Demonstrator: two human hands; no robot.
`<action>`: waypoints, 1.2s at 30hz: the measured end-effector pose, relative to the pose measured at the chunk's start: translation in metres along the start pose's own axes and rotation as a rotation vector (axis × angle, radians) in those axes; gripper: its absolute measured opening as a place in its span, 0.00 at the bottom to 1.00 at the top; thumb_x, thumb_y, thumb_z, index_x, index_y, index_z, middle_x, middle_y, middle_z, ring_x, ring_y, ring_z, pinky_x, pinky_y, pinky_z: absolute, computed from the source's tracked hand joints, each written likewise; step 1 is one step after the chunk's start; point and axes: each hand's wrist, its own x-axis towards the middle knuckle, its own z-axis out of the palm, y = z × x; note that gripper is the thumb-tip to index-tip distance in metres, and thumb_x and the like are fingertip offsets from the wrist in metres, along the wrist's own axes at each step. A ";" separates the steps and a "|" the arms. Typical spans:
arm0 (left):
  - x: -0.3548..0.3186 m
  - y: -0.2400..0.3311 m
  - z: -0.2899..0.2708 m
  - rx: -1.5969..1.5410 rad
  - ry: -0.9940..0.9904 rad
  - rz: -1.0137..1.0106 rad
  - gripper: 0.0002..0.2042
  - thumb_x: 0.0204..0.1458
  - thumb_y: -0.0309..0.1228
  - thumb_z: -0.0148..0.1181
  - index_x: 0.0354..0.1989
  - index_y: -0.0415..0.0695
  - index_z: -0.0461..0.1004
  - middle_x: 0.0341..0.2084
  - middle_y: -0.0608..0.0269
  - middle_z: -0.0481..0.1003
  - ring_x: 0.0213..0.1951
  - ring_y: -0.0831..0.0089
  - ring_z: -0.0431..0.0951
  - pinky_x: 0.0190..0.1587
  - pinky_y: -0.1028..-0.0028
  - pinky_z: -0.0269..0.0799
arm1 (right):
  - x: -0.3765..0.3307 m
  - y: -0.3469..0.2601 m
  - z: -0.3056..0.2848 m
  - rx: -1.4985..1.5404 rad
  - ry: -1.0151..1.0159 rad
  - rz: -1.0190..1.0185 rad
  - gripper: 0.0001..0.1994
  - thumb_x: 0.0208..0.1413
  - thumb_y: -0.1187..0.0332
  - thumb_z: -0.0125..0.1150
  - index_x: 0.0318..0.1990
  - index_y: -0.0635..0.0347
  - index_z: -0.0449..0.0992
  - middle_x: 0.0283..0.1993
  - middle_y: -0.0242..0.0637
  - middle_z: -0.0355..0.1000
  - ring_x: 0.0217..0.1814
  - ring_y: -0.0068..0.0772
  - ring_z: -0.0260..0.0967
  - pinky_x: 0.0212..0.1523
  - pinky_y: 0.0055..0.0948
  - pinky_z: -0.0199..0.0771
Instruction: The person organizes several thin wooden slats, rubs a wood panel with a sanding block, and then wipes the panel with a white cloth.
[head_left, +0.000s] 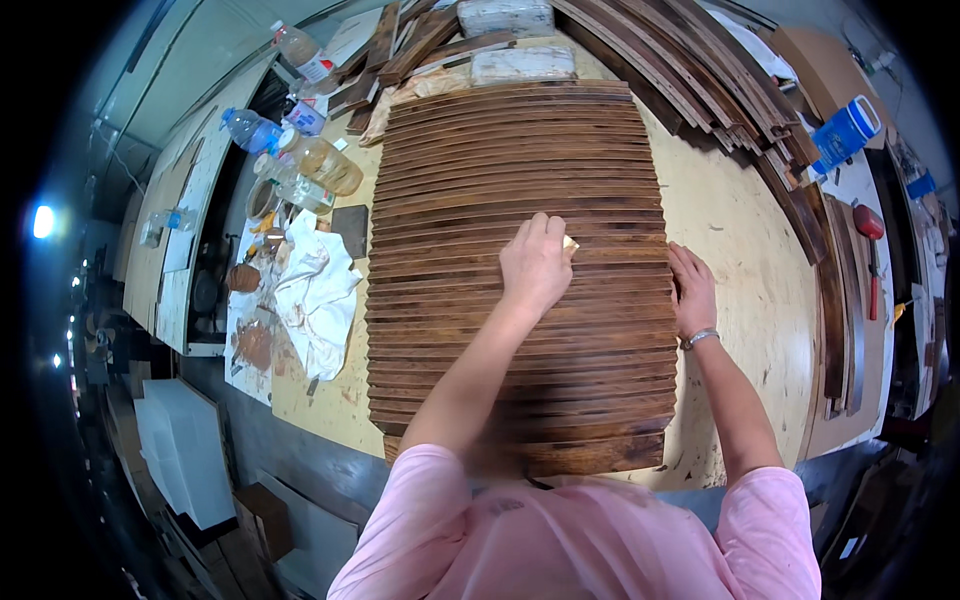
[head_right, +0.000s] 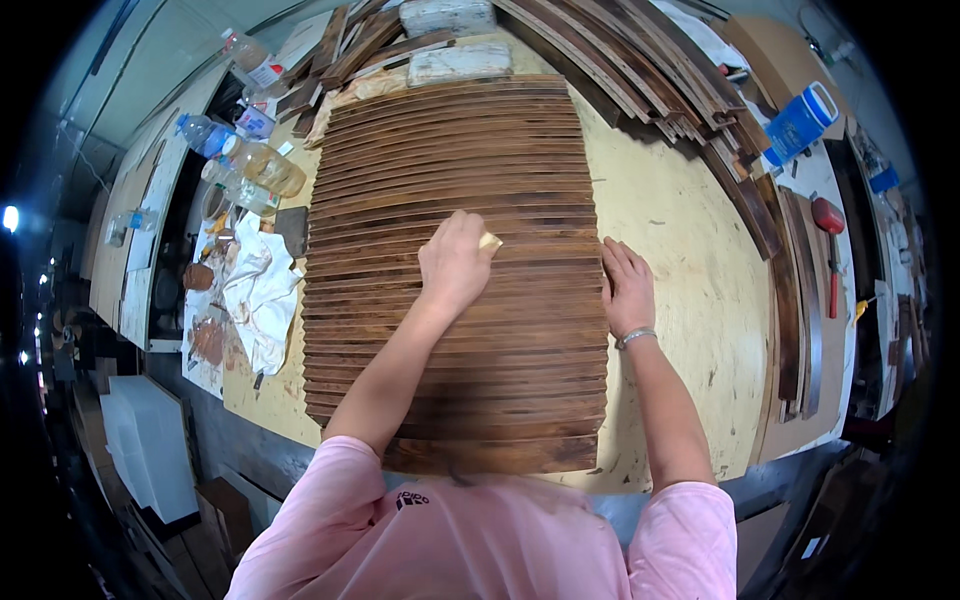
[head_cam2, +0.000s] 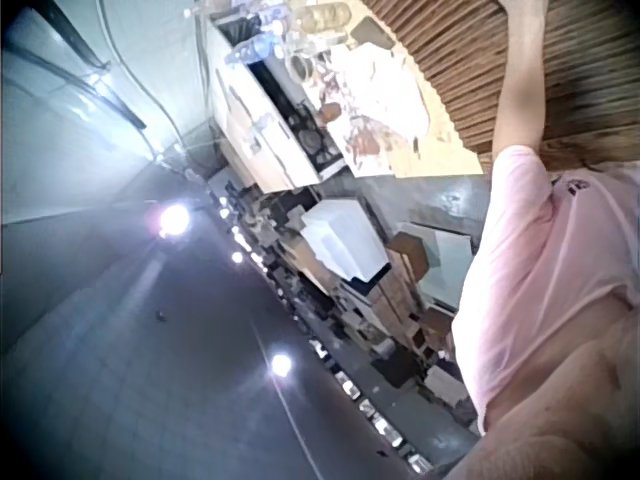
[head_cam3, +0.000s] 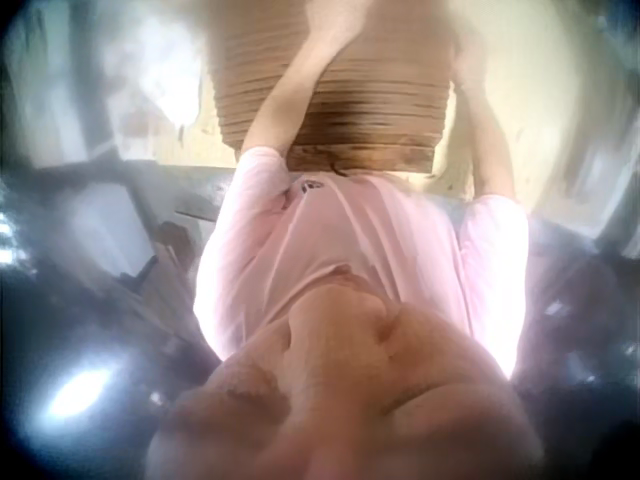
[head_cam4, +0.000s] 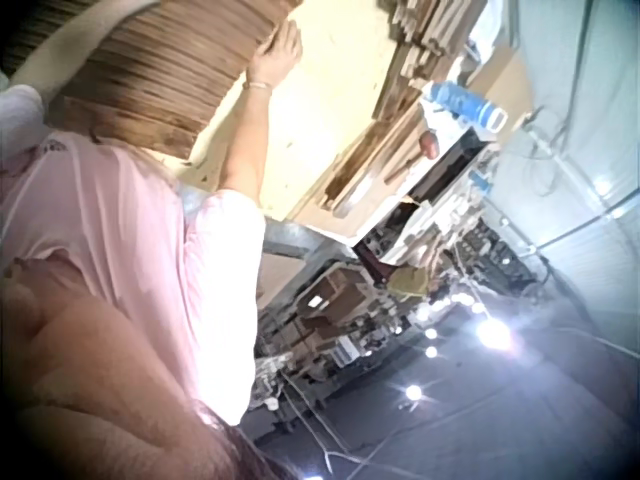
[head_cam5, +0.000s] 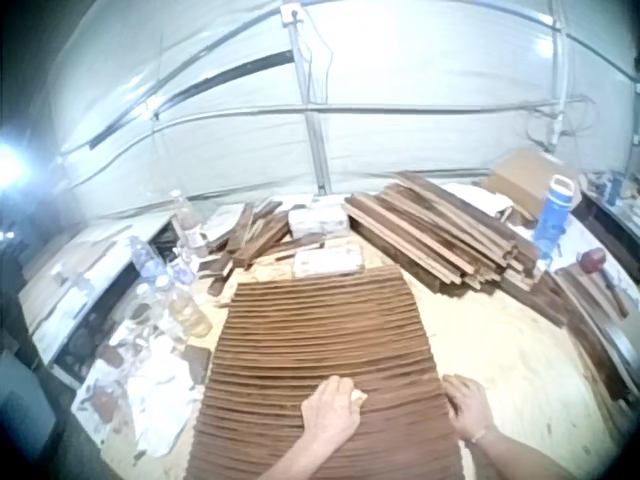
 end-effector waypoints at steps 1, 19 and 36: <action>-0.001 -0.009 -0.007 0.014 -0.031 -0.043 0.11 0.51 0.37 0.65 0.36 0.44 0.75 0.36 0.58 0.76 0.39 0.58 0.78 0.39 0.58 0.74 | 0.000 -0.001 -0.001 0.011 -0.005 0.013 0.25 0.55 0.77 0.55 0.63 0.54 0.68 0.69 0.29 0.63 0.70 0.39 0.58 0.71 0.38 0.55; -0.006 -0.015 -0.006 -0.053 -0.006 -0.389 0.13 0.49 0.41 0.68 0.33 0.45 0.76 0.29 0.56 0.77 0.32 0.59 0.80 0.35 0.59 0.73 | 0.001 0.001 0.001 -0.031 0.033 -0.016 0.25 0.54 0.78 0.55 0.62 0.54 0.69 0.67 0.31 0.64 0.69 0.41 0.59 0.69 0.40 0.57; 0.080 0.086 0.085 -0.084 0.061 -0.030 0.12 0.50 0.41 0.66 0.34 0.46 0.76 0.30 0.55 0.78 0.30 0.54 0.81 0.32 0.55 0.74 | 0.002 -0.005 -0.013 0.003 -0.030 0.006 0.27 0.50 0.74 0.57 0.61 0.57 0.68 0.68 0.34 0.63 0.70 0.40 0.57 0.70 0.44 0.53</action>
